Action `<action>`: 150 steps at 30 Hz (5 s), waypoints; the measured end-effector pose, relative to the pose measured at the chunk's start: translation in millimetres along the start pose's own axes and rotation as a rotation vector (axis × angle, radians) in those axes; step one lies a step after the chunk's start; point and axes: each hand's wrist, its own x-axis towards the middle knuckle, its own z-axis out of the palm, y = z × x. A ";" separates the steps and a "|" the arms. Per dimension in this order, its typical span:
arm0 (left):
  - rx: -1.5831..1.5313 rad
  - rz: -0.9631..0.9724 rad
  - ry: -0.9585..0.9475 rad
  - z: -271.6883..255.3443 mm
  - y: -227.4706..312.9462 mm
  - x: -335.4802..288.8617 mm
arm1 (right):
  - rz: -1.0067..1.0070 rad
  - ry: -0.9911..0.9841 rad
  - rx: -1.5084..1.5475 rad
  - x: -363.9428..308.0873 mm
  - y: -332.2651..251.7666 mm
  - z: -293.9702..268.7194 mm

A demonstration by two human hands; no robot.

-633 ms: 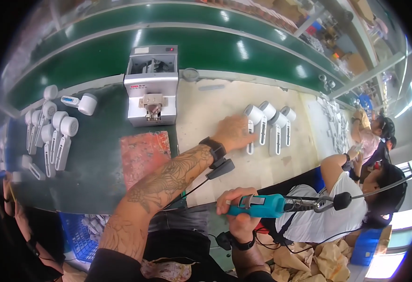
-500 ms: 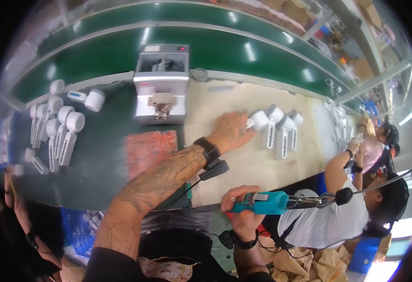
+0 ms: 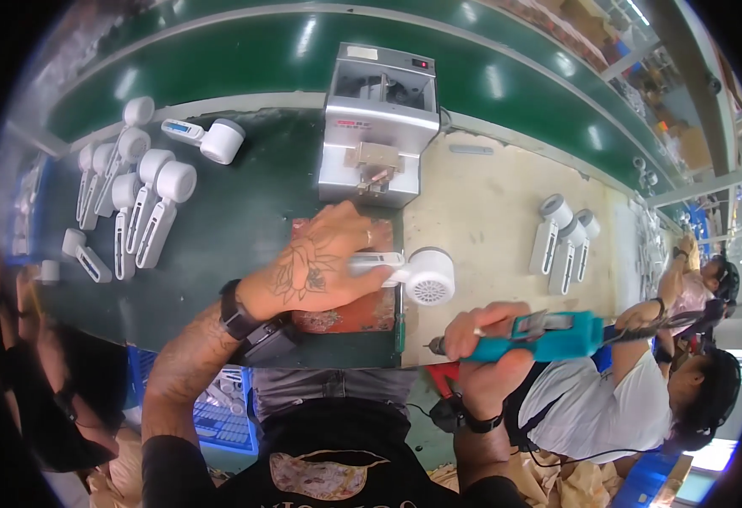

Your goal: The person picks up a fan, places it on a red block, and uses a power screwdriver to drive a screw into the handle. They then fold the fan, press the handle components together by hand, and set it aside before repeating the process.

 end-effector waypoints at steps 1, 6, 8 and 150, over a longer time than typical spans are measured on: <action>0.064 -0.034 -0.063 -6.5 -4.6 -2.9 | -0.016 -0.014 0.043 9.8 -2.2 6.3; 0.037 0.069 0.016 -5.9 -16.8 -10.2 | -0.213 -0.075 0.046 67.3 -8.8 47.0; 0.021 0.103 0.027 -1.1 -18.9 -17.3 | -0.229 -0.081 0.022 92.7 -7.1 63.8; 0.703 -0.457 0.423 -97.8 -33.6 -140.3 | -0.163 0.064 0.203 -19.3 7.0 31.9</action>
